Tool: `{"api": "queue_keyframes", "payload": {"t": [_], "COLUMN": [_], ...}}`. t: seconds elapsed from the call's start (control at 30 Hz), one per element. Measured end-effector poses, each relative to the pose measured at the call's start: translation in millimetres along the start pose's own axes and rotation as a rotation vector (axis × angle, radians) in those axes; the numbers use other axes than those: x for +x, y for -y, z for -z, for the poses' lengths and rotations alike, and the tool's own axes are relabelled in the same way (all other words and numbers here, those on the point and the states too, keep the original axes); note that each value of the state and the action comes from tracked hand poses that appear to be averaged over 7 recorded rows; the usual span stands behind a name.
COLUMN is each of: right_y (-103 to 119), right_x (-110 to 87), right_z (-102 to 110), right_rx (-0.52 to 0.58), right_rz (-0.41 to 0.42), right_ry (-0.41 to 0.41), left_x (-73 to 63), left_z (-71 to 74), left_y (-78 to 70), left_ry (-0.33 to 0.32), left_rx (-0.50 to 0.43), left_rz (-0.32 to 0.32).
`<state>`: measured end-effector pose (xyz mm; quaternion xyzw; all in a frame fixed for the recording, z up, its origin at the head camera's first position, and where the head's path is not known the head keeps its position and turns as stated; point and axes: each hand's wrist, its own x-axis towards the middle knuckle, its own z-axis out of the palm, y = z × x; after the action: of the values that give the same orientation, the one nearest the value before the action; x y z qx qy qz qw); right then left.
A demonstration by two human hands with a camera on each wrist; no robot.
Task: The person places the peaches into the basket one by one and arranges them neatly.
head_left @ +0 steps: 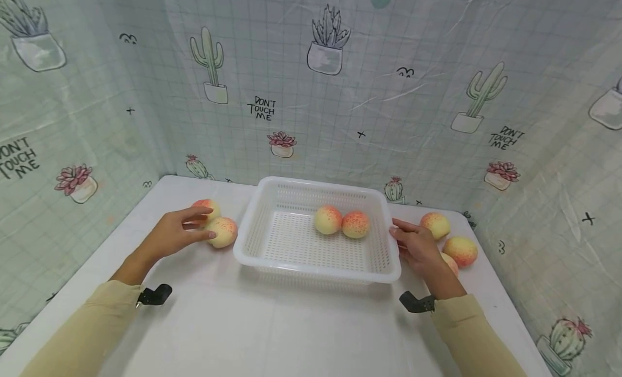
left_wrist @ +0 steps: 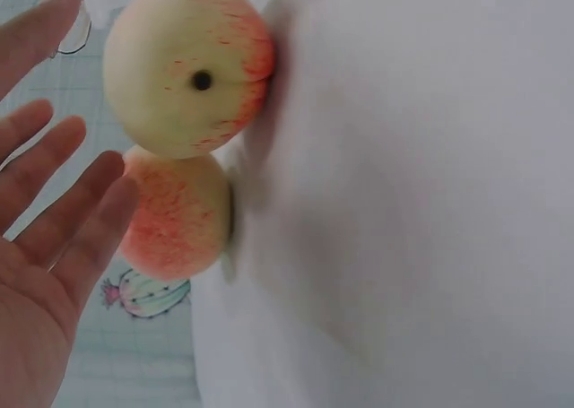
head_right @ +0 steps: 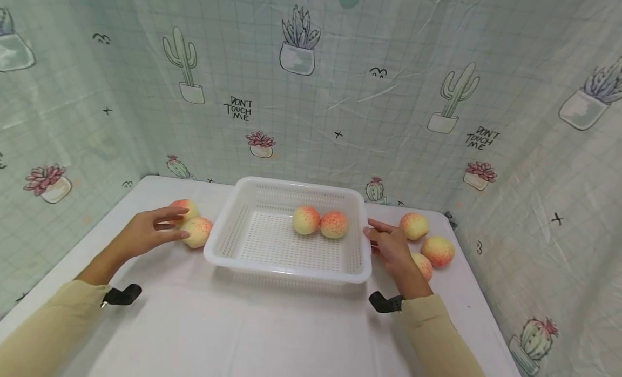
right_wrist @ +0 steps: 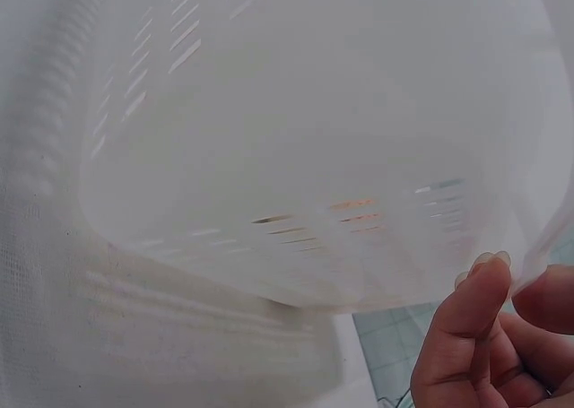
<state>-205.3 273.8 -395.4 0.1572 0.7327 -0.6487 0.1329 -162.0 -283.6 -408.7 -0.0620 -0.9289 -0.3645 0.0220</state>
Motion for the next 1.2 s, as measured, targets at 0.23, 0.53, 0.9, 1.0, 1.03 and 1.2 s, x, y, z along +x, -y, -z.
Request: {"api": "queue_keyframes", "payload": {"t": [0.23,0.53,0.9,1.0,1.03,1.2], "right_y": [3,4,2,2,2,1], "right_x": [-1.6,-2.7,-2.8,-2.3,-2.0,-0.8], "right_z": [1,-1,-2,-2,-1,-1], "right_rx": [0.013,-0.006,-0.006,-0.001,0.001,0.002], "right_rz": [0.006,-0.001,0.001,0.0,-0.001,-0.002], "right_ry": [0.002,0.006,0.011,0.013,0.013,0.016], "left_x": [-3.5,-5.3,-0.8,1.5,2.3,7.3], "left_z": [-14.7,-27.1,-34.2,-35.5,-35.9,-35.7], "left_y": [10.6,15.1,18.2,18.0,17.3,13.9], "left_ry": [-0.1,-0.095,-0.083,-0.089,-0.085,-0.062], "left_rx": [0.003,0.001,0.036,0.052,0.057,0.08], "left_rz": [-0.025,-0.019,-0.05,-0.061,-0.062,-0.044]}}
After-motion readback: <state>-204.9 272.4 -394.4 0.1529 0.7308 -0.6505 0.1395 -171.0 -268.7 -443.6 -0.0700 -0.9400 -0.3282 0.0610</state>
